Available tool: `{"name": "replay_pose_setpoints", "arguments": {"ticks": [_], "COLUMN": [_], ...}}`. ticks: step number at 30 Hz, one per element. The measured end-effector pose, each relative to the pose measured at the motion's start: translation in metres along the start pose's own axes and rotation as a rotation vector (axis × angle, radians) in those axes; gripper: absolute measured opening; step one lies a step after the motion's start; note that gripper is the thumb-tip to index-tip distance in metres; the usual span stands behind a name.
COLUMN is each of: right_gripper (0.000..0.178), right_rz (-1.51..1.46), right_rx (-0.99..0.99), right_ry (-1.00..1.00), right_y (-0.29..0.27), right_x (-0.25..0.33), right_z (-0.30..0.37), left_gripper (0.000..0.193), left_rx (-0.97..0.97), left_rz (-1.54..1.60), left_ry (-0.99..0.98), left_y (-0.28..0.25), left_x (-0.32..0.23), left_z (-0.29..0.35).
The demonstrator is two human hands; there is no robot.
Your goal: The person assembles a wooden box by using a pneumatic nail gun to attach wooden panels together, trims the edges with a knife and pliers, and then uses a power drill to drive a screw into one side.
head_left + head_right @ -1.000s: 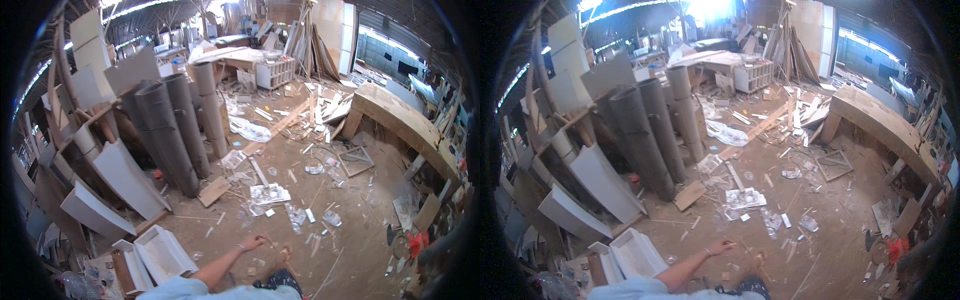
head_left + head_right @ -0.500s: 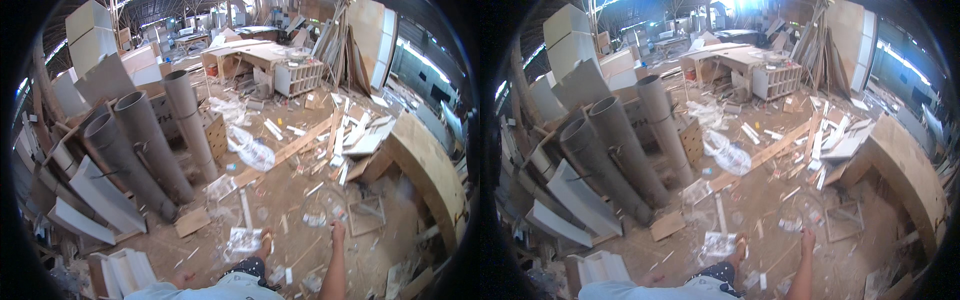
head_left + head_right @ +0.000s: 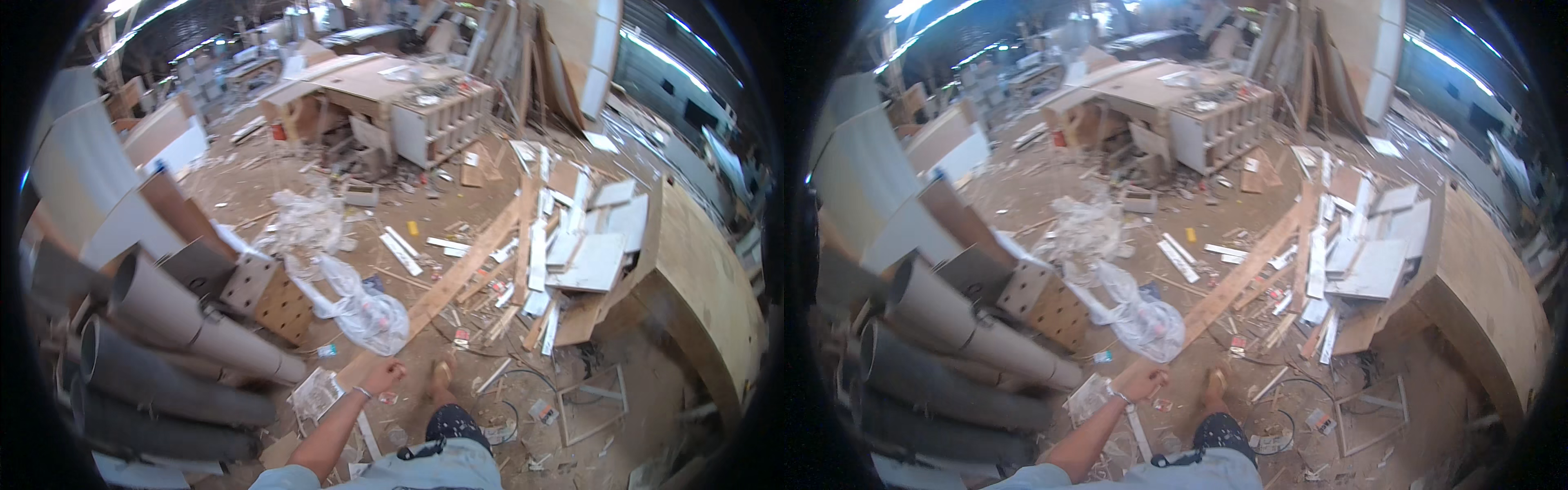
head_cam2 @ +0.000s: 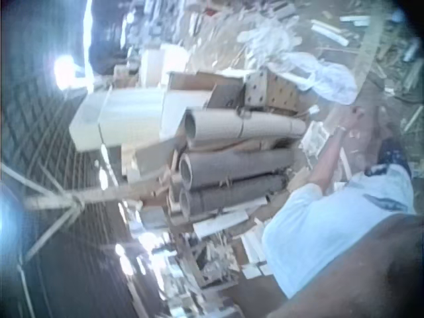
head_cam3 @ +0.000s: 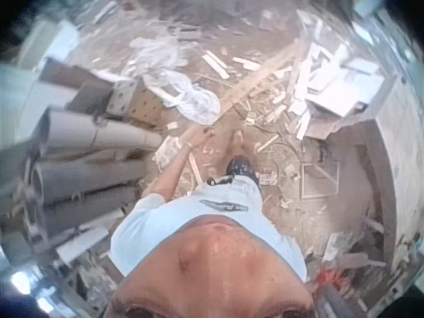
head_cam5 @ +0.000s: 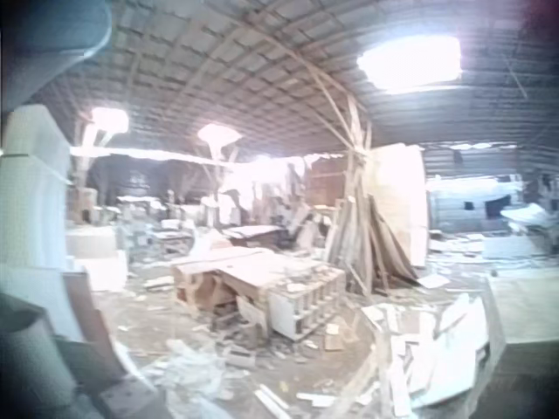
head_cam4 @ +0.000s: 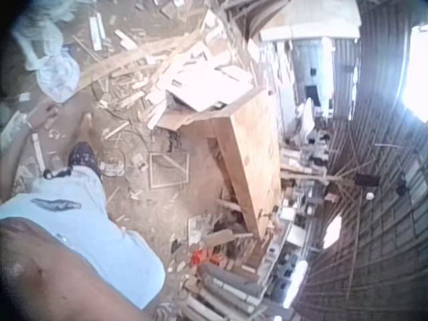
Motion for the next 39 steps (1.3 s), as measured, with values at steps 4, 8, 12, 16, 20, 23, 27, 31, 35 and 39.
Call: {"name": "replay_pose_setpoints", "arguments": {"ticks": [4,8,12,16,20,23,27,31,35,39], "right_gripper": [0.049,0.044,0.028,0.028,0.027,0.028,0.039,0.031,0.035,0.035], "right_rz": [0.045,0.629,-0.260,-0.143,0.002,-0.101,0.629,0.675,0.684,0.883], "right_rx": [-0.004,-0.087,-0.307,-0.184,-0.119,-0.115,0.016,0.057,-0.032,0.025], "right_ry": [0.008,-0.298,-0.699,-0.819,-0.785,-0.444,-0.261,-0.308,-0.577,-0.551], "right_y": [-0.054,-0.128,-0.226,-0.235,-0.248,-0.261,-0.305,-0.375,-0.431,-0.533], "right_x": [0.124,0.325,0.729,0.999,1.155,1.137,1.007,0.992,1.026,1.107], "right_z": [-0.118,-0.271,-0.298,-0.313,-0.401,-0.501,-0.599,-0.595,-0.680,-0.818], "left_gripper": [0.036,0.031,0.028,0.030,0.030,0.028,0.026,0.025,0.029,0.027], "left_rx": [-0.069,0.464,0.533,0.615,0.552,0.552,-0.092,-0.148,-0.054,-0.058], "left_rz": [-0.410,-0.809,-0.791,-1.113,-1.060,-1.094,-0.442,0.095,0.110,-0.295], "left_ry": [-0.089,-0.253,-0.183,-0.055,0.050,-0.042,-0.112,0.097,0.020,0.033], "left_y": [-0.037,-0.075,-0.120,-0.165,-0.201,-0.235,-0.304,-0.337,-0.333,-0.269], "left_x": [-0.031,0.013,0.025,0.036,0.017,-0.025,-0.168,-0.447,-0.544,-0.421], "left_z": [-0.202,-0.312,-0.423,-0.510,-0.670,-0.893,-1.185,-1.396,-1.541,-1.648]}}
Point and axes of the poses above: each hand's wrist, its own z-axis away from the middle knuckle, its own y-axis out of the palm, x = y × z, the point moved 3 cm from there along -z, towards the middle knuckle, and after that the axes turned 10 degrees about -z, right-handed, at the moved point
